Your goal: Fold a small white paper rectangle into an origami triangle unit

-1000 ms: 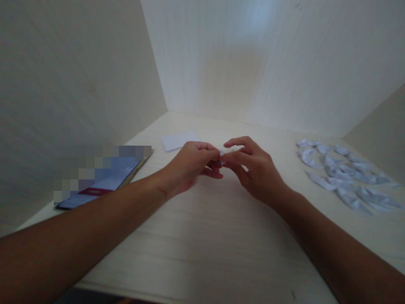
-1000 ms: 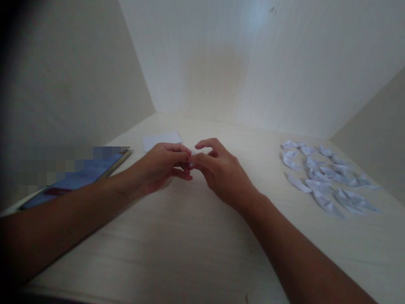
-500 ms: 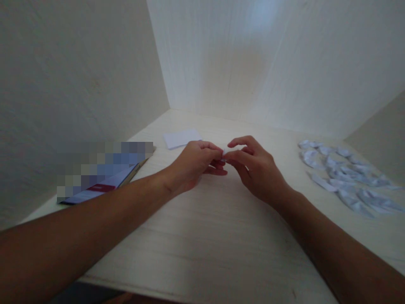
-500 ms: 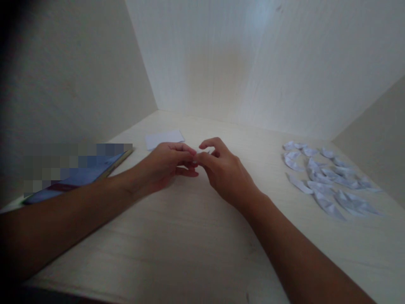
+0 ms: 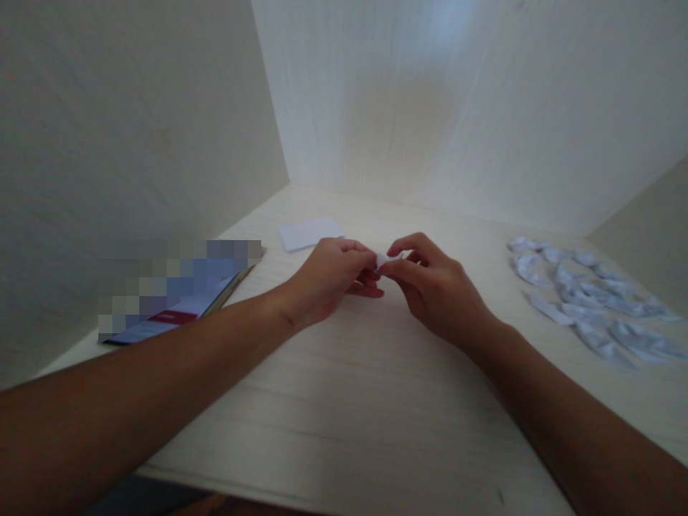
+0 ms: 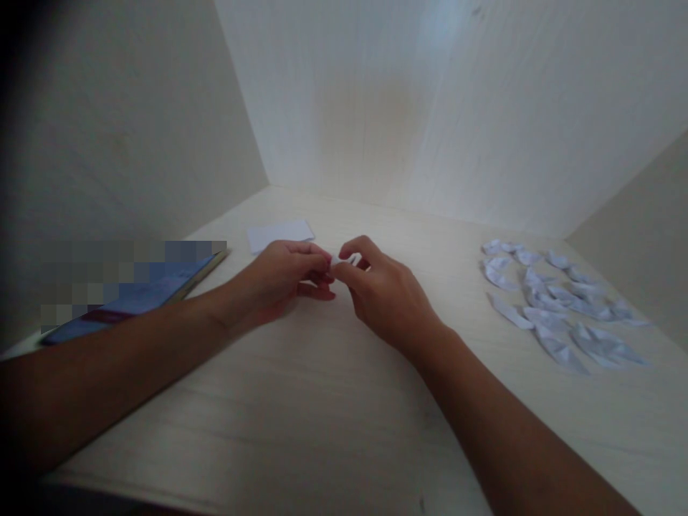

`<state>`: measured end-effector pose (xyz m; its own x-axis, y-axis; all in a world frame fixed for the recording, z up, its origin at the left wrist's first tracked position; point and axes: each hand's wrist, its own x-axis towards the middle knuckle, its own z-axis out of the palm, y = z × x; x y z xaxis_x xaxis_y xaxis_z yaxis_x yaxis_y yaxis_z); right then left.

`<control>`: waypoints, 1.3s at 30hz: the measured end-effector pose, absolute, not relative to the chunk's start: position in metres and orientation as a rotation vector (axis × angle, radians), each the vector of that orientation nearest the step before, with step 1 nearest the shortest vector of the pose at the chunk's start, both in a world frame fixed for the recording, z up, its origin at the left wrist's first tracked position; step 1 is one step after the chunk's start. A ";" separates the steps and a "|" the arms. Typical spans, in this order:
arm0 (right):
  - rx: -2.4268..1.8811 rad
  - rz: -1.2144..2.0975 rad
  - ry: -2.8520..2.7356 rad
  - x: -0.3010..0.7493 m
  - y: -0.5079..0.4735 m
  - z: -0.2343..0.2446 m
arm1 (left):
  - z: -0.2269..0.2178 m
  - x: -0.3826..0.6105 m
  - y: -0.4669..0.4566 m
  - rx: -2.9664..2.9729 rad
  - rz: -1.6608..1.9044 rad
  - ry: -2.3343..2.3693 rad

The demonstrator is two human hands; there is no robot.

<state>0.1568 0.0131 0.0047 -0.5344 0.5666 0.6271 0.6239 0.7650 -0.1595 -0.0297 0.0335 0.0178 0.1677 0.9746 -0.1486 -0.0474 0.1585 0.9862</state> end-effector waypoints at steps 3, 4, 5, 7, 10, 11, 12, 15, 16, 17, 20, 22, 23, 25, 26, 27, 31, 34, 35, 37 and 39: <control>-0.912 -0.188 -2.343 0.156 0.011 0.008 | 0.019 -0.031 0.034 1.196 1.010 1.131; -0.920 -0.205 -2.357 0.155 0.010 0.009 | 0.019 -0.031 0.034 1.221 1.003 1.146; -0.930 -0.224 -2.369 0.155 0.009 0.009 | 0.020 -0.032 0.034 1.248 0.991 1.165; -0.946 -0.286 -2.385 0.153 0.008 0.010 | 0.021 -0.031 0.033 1.294 0.959 1.203; -0.922 -0.331 -2.368 0.152 0.009 0.006 | 0.022 -0.031 0.033 1.335 0.939 1.221; -0.897 -0.310 -2.341 0.152 0.010 0.004 | 0.022 -0.030 0.033 1.338 0.941 1.222; -0.870 -0.282 -2.301 0.152 0.011 0.002 | 0.022 -0.030 0.033 1.333 0.943 1.223; -0.805 -0.233 -2.169 0.153 0.016 -0.005 | 0.022 -0.030 0.034 1.298 0.951 1.225; -0.791 -0.235 -2.143 0.153 0.018 -0.006 | 0.022 -0.030 0.034 1.287 0.950 1.224; -0.779 -0.236 -2.134 0.154 0.019 -0.007 | 0.022 -0.030 0.034 1.278 0.950 1.222; -0.760 -0.229 -2.165 0.155 0.019 -0.007 | 0.019 -0.030 0.036 1.268 0.948 1.224; -0.772 -0.213 -2.208 0.155 0.018 -0.005 | 0.017 -0.031 0.037 1.266 0.950 1.227; -0.784 -0.207 -2.231 0.155 0.017 -0.003 | 0.016 -0.031 0.037 1.268 0.949 1.228; -0.822 -0.216 -2.286 0.154 0.015 0.000 | 0.013 -0.030 0.038 1.286 0.940 1.227; -0.847 -0.236 -2.318 0.154 0.014 0.002 | 0.012 -0.030 0.038 1.302 0.933 1.229; -0.875 -0.266 -2.352 0.153 0.012 0.004 | 0.011 -0.030 0.038 1.318 0.924 1.234; -0.981 -0.374 -2.481 0.151 0.009 0.009 | 0.008 -0.030 0.040 1.343 0.896 1.261; -1.016 -0.376 -2.535 0.150 0.009 0.010 | 0.005 -0.031 0.041 1.348 0.902 1.237; -1.019 -0.369 -2.546 0.151 0.009 0.010 | 0.004 -0.031 0.042 1.357 0.904 1.222; -1.019 -0.364 -2.559 0.151 0.009 0.010 | 0.002 -0.031 0.042 1.382 0.906 1.199; -1.020 -0.380 -2.569 0.152 0.009 0.009 | 0.000 -0.032 0.042 1.408 0.906 1.201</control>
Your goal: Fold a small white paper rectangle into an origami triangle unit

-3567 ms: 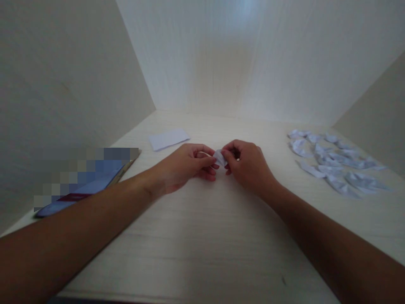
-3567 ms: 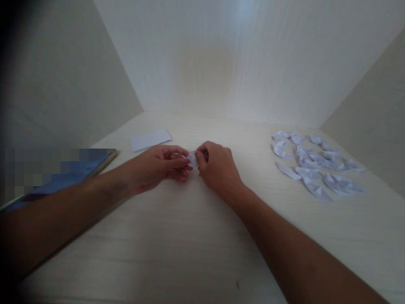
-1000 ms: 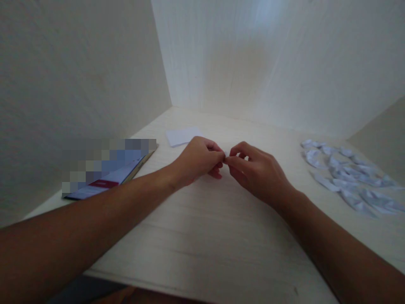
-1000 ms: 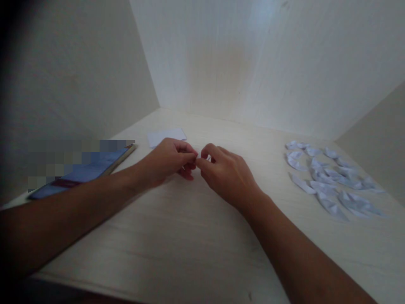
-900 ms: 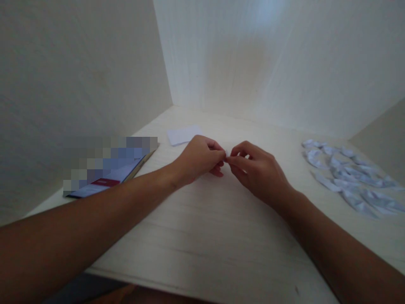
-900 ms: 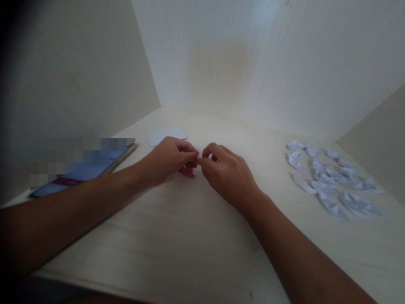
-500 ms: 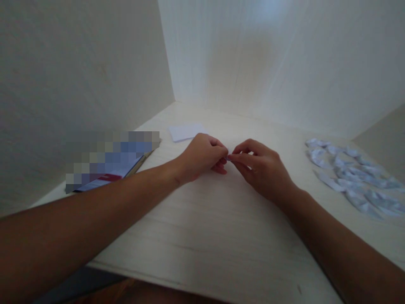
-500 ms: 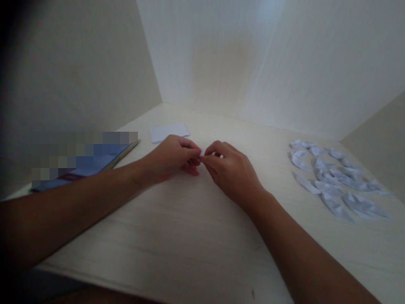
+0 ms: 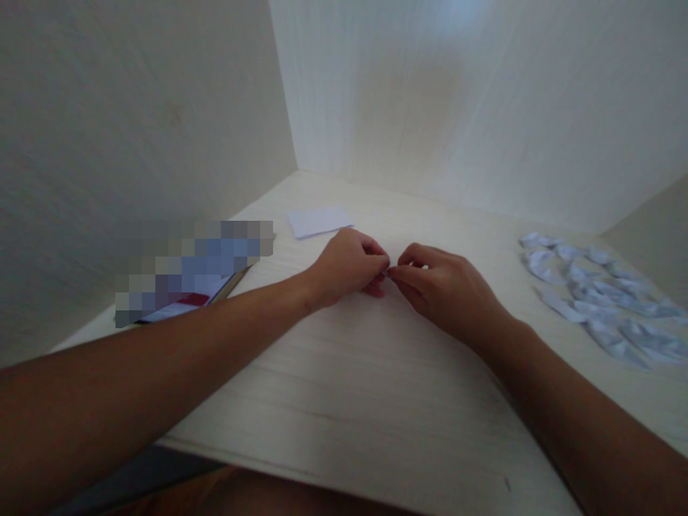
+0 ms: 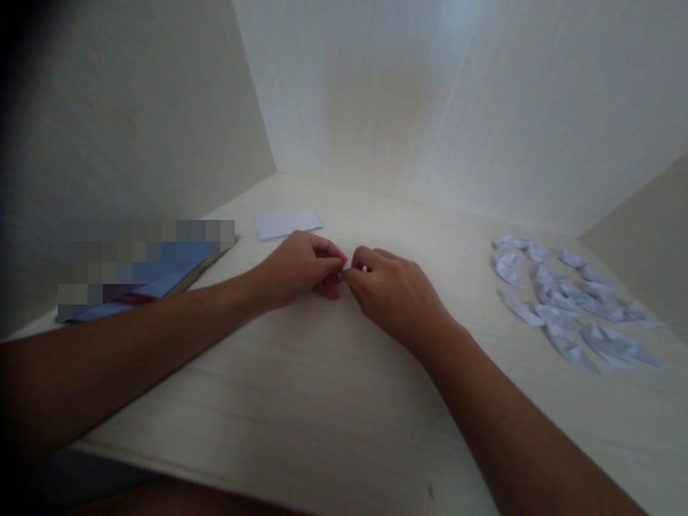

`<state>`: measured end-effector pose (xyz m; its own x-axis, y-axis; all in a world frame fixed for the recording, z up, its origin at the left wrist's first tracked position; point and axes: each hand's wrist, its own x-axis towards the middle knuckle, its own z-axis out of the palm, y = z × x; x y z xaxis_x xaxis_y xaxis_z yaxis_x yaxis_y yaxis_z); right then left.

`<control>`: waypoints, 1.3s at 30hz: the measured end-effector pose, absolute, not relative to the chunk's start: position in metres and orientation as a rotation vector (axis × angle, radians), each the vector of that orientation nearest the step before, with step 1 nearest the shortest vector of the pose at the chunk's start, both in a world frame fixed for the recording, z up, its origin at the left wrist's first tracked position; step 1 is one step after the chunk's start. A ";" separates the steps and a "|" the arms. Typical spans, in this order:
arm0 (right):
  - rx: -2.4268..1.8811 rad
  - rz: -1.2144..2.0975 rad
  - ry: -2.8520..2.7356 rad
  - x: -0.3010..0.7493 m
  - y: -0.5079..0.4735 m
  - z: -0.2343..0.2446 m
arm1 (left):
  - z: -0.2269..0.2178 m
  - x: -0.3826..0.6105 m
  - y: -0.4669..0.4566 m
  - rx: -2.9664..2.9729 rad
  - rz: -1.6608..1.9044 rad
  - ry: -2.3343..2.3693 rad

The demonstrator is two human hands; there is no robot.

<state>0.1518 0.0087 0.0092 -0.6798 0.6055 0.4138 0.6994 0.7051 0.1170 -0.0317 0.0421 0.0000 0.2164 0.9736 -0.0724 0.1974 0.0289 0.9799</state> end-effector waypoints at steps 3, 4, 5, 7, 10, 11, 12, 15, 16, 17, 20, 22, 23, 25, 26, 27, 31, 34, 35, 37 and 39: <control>-1.032 -0.407 -2.573 0.152 0.008 0.009 | -0.001 -0.032 0.042 1.447 0.901 1.228; -1.037 -0.409 -2.574 0.152 0.008 0.009 | -0.001 -0.032 0.042 1.460 0.894 1.235; -1.040 -0.404 -2.577 0.151 0.007 0.009 | -0.001 -0.032 0.042 1.475 0.884 1.237; -1.042 -0.385 -2.590 0.151 0.007 0.008 | 0.000 -0.033 0.042 1.513 0.863 1.230; -1.052 -0.339 -2.614 0.152 0.007 0.007 | 0.000 -0.034 0.043 1.576 0.834 1.216; -1.058 -0.326 -2.618 0.152 0.008 0.007 | 0.000 -0.034 0.043 1.595 0.827 1.211; -1.063 -0.311 -2.621 0.153 0.008 0.007 | -0.001 -0.035 0.044 1.611 0.822 1.206; -1.058 -0.268 -2.641 0.154 0.009 0.006 | -0.004 -0.036 0.046 1.681 0.813 1.198; -1.056 -0.262 -2.647 0.154 0.009 0.006 | -0.006 -0.037 0.046 1.705 0.808 1.199; -1.057 -0.261 -2.656 0.154 0.009 0.006 | -0.007 -0.037 0.047 1.726 0.806 1.203; -1.065 -0.274 -2.664 0.154 0.009 0.007 | -0.008 -0.038 0.048 1.781 0.813 1.210; -1.071 -0.267 -2.660 0.153 0.008 0.008 | -0.007 -0.039 0.047 1.826 0.816 1.217; -1.075 -0.259 -2.656 0.153 0.008 0.009 | -0.006 -0.039 0.047 1.848 0.813 1.223; -1.085 -0.249 -2.646 0.153 0.007 0.009 | -0.004 -0.039 0.046 1.883 0.798 1.236; -1.088 -0.249 -2.640 0.153 0.007 0.009 | -0.003 -0.039 0.045 1.897 0.792 1.246; -1.088 -0.251 -2.632 0.153 0.007 0.008 | -0.002 -0.039 0.045 1.910 0.787 1.254; -1.057 -0.199 -2.574 0.157 0.012 0.004 | 0.002 -0.040 0.045 1.962 0.768 1.265; -1.022 -0.100 -2.535 0.160 0.016 0.001 | 0.005 -0.041 0.046 2.055 0.747 1.237; -1.018 -0.079 -2.534 0.160 0.017 0.001 | 0.006 -0.042 0.046 2.088 0.743 1.231; -1.017 -0.057 -2.542 0.160 0.018 0.000 | 0.008 -0.043 0.047 2.133 0.745 1.235; -1.007 -0.033 -2.538 0.159 0.019 0.000 | 0.008 -0.044 0.047 2.134 0.748 1.242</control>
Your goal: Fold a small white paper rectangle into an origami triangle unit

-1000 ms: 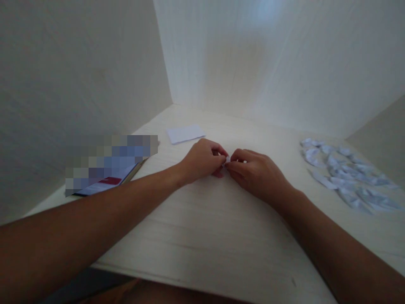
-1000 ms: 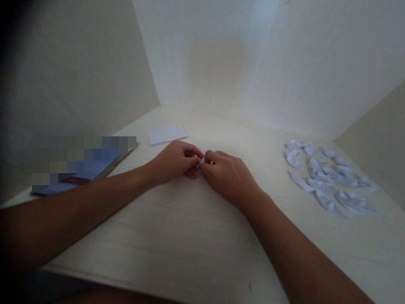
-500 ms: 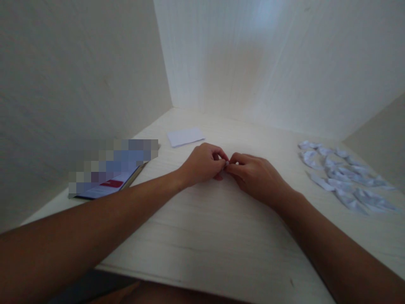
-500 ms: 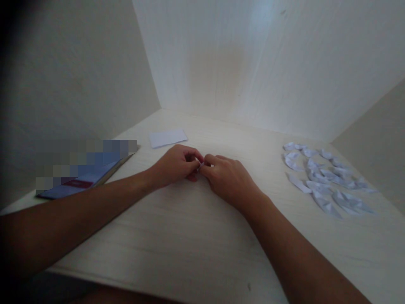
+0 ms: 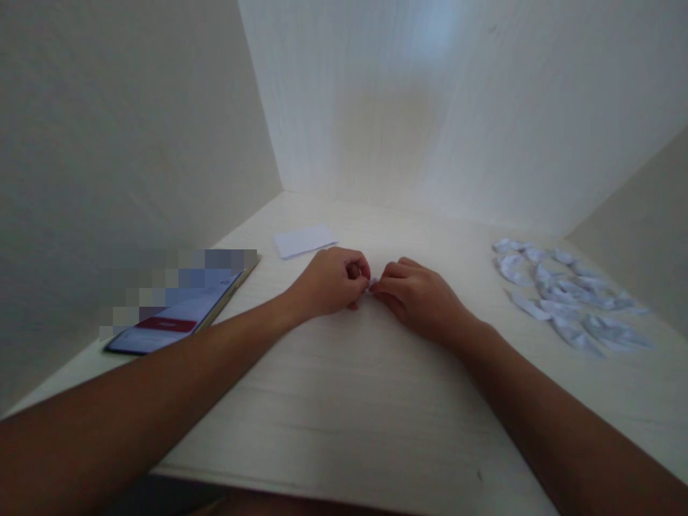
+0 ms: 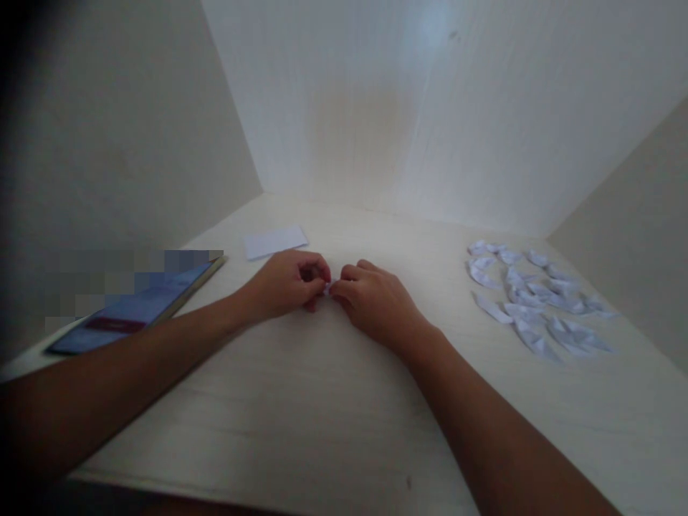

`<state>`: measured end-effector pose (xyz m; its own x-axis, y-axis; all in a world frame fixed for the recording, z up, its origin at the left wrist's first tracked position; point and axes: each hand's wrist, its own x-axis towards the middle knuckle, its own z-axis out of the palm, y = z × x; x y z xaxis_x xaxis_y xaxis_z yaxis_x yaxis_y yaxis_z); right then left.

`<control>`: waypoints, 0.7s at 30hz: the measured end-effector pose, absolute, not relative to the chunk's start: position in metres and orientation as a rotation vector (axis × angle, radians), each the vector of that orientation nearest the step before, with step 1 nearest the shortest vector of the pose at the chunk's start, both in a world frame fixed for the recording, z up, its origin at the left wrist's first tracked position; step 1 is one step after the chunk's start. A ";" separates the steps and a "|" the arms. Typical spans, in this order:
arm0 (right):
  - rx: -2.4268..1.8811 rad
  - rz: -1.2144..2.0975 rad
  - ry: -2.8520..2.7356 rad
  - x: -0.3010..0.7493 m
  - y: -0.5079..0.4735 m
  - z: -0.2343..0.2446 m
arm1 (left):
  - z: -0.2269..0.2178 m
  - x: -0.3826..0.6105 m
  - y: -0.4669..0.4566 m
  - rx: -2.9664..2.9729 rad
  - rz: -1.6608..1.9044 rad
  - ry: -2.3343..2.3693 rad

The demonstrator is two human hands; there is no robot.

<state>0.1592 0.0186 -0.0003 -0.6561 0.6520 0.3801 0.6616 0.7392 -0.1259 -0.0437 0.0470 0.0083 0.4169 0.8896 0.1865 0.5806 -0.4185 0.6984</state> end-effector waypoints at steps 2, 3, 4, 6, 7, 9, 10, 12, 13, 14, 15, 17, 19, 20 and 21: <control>-0.994 0.011 -2.502 0.160 0.019 -0.002 | 0.007 -0.045 0.048 2.107 0.744 1.240; -0.993 0.034 -2.471 0.160 0.019 -0.003 | 0.005 -0.045 0.049 2.090 0.739 1.237; -0.995 0.054 -2.438 0.161 0.020 -0.004 | 0.004 -0.046 0.051 2.067 0.732 1.233; -1.003 0.085 -2.380 0.164 0.021 -0.006 | 0.000 -0.048 0.054 2.001 0.719 1.207; -1.000 0.101 -2.361 0.165 0.022 -0.007 | -0.001 -0.049 0.057 1.965 0.713 1.188; -0.979 0.146 -2.343 0.166 0.023 -0.009 | -0.004 -0.051 0.060 1.902 0.701 1.148; -0.964 0.167 -2.337 0.167 0.024 -0.010 | -0.004 -0.051 0.062 1.882 0.694 1.133; -0.937 0.196 -2.323 0.166 0.025 -0.012 | -0.004 -0.052 0.064 1.863 0.679 1.120; -0.924 0.207 -2.316 0.165 0.024 -0.013 | -0.003 -0.053 0.065 1.857 0.670 1.116; -0.907 0.215 -2.311 0.165 0.024 -0.014 | -0.002 -0.053 0.065 1.857 0.663 1.112; -0.884 0.221 -2.310 0.164 0.024 -0.014 | -0.001 -0.053 0.066 1.862 0.657 1.108; -0.833 0.225 -2.322 0.163 0.023 -0.014 | 0.001 -0.054 0.065 1.881 0.648 1.101; -0.798 0.201 -2.350 0.163 0.023 -0.013 | 0.003 -0.054 0.065 1.899 0.645 1.095; -0.786 0.181 -2.379 0.163 0.023 -0.013 | 0.003 -0.054 0.064 1.914 0.649 1.091; -0.775 0.157 -2.416 0.164 0.024 -0.012 | 0.004 -0.054 0.064 1.932 0.654 1.086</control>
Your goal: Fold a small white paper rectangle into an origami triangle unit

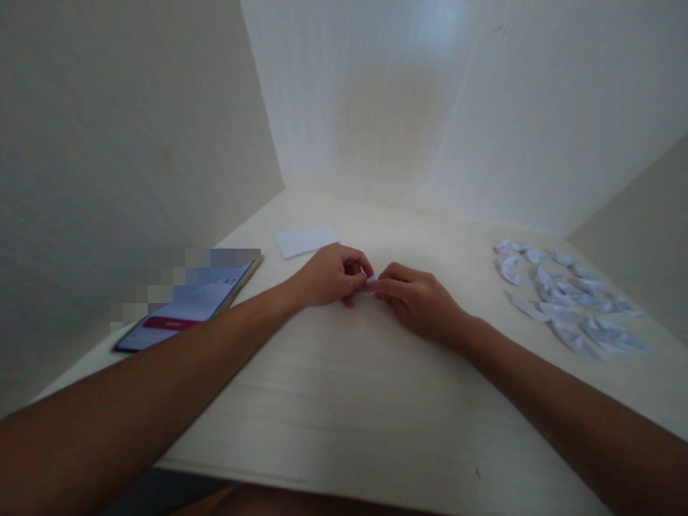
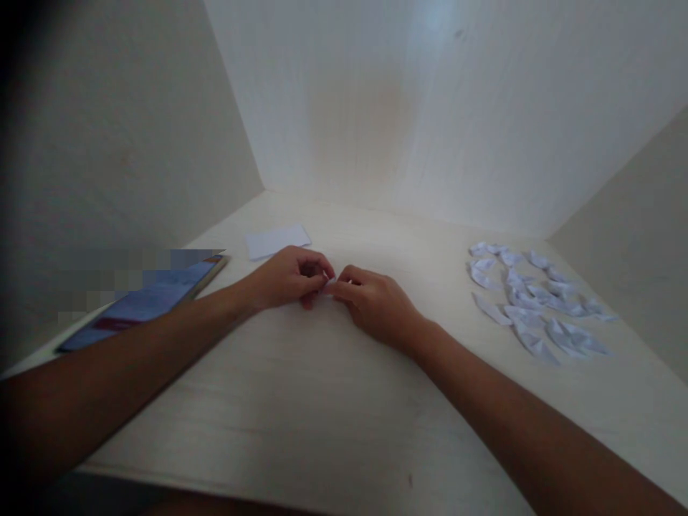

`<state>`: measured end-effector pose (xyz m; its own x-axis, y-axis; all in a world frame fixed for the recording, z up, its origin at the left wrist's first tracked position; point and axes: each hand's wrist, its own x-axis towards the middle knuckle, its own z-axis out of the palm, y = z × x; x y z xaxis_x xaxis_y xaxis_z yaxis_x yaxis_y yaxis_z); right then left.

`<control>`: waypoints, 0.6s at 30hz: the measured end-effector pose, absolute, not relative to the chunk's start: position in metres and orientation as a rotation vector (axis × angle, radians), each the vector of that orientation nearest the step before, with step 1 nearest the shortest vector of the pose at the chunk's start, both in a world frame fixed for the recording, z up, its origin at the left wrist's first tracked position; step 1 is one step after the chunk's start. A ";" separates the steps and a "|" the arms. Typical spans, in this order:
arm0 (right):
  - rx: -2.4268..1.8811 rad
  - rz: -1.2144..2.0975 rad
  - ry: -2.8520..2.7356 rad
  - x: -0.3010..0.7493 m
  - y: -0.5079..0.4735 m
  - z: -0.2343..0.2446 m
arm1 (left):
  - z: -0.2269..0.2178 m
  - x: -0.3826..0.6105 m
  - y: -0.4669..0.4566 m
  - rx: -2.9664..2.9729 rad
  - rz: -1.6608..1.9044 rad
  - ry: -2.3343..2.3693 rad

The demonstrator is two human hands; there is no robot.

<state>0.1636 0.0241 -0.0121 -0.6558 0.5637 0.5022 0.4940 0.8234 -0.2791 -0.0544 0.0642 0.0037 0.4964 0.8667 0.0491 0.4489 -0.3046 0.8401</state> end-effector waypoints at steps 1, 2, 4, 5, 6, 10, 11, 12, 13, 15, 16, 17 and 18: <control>-0.764 0.131 -2.454 0.164 0.025 -0.011 | 0.004 -0.054 0.064 1.950 0.659 1.081; -0.752 0.106 -2.492 0.164 0.026 -0.011 | 0.004 -0.054 0.064 1.965 0.665 1.078; -0.742 0.066 -2.548 0.163 0.028 -0.010 | 0.004 -0.054 0.063 1.983 0.676 1.077; -0.749 0.048 -2.566 0.163 0.028 -0.010 | 0.004 -0.054 0.063 1.985 0.681 1.080; -0.761 0.030 -2.581 0.162 0.029 -0.009 | 0.004 -0.054 0.062 1.987 0.688 1.082; -0.830 -0.049 -2.640 0.160 0.026 -0.005 | 0.006 -0.052 0.058 1.985 0.709 1.092; -0.844 -0.066 -2.646 0.160 0.025 -0.004 | 0.007 -0.051 0.057 1.972 0.709 1.101; -0.856 -0.076 -2.650 0.160 0.024 -0.004 | 0.007 -0.051 0.056 1.961 0.705 1.109; -0.864 -0.076 -2.649 0.160 0.023 -0.003 | 0.008 -0.051 0.055 1.957 0.699 1.114; -0.870 -0.040 -2.636 0.161 0.023 -0.004 | 0.009 -0.050 0.054 1.974 0.686 1.119; -0.866 -0.009 -2.627 0.162 0.024 -0.005 | 0.009 -0.051 0.053 1.992 0.677 1.121; -0.857 0.026 -2.617 0.164 0.025 -0.006 | 0.010 -0.051 0.053 2.007 0.667 1.124; -0.843 0.061 -2.610 0.166 0.026 -0.007 | 0.009 -0.051 0.053 2.017 0.659 1.131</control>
